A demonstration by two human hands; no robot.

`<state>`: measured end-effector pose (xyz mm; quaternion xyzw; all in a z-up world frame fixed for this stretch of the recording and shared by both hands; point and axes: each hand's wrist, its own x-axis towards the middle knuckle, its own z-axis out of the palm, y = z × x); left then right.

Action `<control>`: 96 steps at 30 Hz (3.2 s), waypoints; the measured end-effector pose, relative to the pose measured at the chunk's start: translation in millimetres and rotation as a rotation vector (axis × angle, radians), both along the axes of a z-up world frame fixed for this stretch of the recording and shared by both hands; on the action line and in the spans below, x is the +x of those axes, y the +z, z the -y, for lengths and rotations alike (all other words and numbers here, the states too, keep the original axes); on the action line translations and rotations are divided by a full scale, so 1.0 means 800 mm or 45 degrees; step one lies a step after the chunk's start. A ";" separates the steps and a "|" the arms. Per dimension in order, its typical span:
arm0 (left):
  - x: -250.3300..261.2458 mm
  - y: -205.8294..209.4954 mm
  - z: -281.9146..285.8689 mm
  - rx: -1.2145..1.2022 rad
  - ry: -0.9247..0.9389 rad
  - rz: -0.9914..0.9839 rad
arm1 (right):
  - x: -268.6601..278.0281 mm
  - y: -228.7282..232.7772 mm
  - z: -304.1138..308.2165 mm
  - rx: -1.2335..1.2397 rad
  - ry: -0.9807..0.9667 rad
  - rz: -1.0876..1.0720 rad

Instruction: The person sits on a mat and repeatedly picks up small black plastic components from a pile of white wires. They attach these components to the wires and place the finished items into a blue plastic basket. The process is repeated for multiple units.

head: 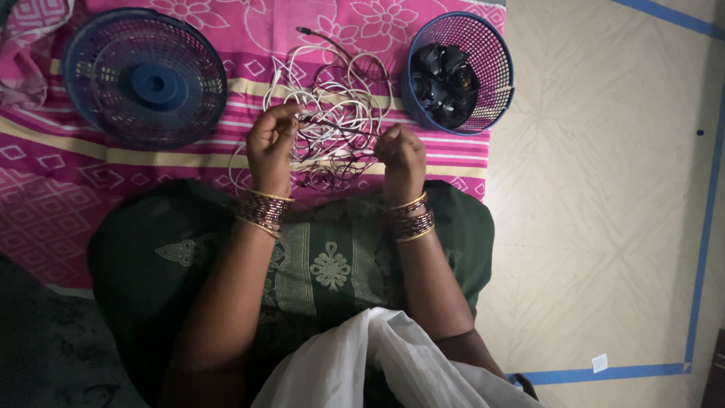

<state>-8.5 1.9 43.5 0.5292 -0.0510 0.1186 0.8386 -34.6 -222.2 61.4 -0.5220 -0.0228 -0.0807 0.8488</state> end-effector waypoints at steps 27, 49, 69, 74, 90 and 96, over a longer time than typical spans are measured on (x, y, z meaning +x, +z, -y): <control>0.020 -0.028 -0.026 -0.148 0.159 -0.354 | 0.020 -0.018 0.038 0.455 -0.013 -0.244; -0.020 0.035 0.024 1.361 -0.013 0.484 | 0.008 -0.024 -0.018 -0.571 0.329 -0.135; -0.016 0.005 -0.025 1.399 0.067 0.260 | 0.037 -0.091 0.030 -0.470 -0.441 0.009; -0.015 0.030 -0.069 1.263 0.038 0.213 | 0.051 -0.092 0.095 -0.293 -0.606 0.022; -0.029 0.029 -0.138 1.676 0.536 -0.150 | 0.052 -0.108 0.186 -0.305 -1.070 -0.031; -0.006 -0.018 -0.165 1.266 0.486 -0.309 | 0.034 -0.092 0.195 0.224 -0.883 -0.090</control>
